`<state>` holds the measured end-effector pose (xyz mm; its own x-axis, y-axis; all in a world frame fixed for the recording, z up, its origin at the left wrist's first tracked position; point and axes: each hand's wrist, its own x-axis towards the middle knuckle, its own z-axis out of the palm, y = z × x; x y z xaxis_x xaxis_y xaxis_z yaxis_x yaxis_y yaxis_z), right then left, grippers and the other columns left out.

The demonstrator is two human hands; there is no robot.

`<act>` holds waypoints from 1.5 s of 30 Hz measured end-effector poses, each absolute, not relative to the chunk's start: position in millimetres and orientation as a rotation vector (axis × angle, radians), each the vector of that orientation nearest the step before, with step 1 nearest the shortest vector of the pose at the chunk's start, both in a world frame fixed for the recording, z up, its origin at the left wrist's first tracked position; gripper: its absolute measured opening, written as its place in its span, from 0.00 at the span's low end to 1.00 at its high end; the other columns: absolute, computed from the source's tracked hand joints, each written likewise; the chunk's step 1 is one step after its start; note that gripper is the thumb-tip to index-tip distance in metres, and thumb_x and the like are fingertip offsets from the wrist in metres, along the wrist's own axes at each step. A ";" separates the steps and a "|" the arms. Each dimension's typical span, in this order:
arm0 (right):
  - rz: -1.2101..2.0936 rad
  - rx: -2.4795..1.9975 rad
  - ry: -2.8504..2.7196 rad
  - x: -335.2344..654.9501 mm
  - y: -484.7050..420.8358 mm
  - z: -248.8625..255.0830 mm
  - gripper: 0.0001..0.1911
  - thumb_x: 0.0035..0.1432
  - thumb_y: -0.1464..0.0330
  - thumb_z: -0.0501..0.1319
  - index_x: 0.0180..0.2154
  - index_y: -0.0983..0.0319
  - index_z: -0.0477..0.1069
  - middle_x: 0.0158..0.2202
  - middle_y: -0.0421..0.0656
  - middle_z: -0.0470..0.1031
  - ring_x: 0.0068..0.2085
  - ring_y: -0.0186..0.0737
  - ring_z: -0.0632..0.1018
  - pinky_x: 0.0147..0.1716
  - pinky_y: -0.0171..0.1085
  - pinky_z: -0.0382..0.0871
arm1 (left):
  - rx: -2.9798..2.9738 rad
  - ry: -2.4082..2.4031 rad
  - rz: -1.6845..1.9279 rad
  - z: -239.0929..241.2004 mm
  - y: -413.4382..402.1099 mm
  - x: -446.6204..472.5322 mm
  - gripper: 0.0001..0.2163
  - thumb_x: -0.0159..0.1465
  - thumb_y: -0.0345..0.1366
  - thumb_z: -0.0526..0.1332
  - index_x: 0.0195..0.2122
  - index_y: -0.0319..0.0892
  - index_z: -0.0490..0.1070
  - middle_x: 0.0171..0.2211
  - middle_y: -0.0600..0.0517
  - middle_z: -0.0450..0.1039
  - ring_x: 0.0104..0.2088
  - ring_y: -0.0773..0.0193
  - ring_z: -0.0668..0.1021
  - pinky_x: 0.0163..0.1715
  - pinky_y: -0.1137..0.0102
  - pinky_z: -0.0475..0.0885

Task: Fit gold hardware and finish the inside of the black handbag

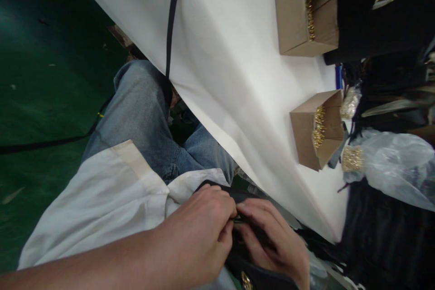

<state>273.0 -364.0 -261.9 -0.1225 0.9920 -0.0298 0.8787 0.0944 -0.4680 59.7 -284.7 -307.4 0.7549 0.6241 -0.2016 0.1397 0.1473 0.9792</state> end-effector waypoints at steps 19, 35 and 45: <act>0.464 -1.634 -2.259 266.0 -360.9 -245.6 0.14 0.68 0.83 0.63 0.49 0.64 0.80 0.46 0.49 0.87 0.47 0.37 0.89 0.52 0.29 0.84 | 1.568 0.630 0.546 -305.6 -296.2 40.1 0.04 0.76 0.32 0.64 0.42 0.45 0.76 0.43 0.54 0.78 0.45 0.57 0.77 0.47 0.58 0.66; 0.332 -1.585 -2.336 287.2 -376.3 -253.5 0.16 0.65 0.80 0.64 0.51 0.60 0.81 0.48 0.48 0.88 0.47 0.45 0.90 0.48 0.39 0.88 | 1.403 0.650 0.569 -307.4 -276.7 38.4 0.05 0.75 0.30 0.64 0.46 0.47 0.78 0.46 0.53 0.80 0.50 0.58 0.78 0.54 0.59 0.68; 0.403 -1.527 -2.502 298.6 -390.4 -249.8 0.16 0.73 0.74 0.65 0.59 0.57 0.80 0.53 0.44 0.88 0.50 0.44 0.90 0.58 0.40 0.85 | 1.209 0.609 0.449 -318.7 -255.0 53.3 0.08 0.66 0.26 0.70 0.40 0.48 0.83 0.43 0.56 0.81 0.49 0.61 0.80 0.54 0.62 0.71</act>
<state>298.6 -390.4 -249.8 -0.4551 0.8903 0.0148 0.8407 0.4352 -0.3222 53.3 -255.0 -318.7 0.7593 0.6211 -0.1941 -0.0015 0.2999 0.9540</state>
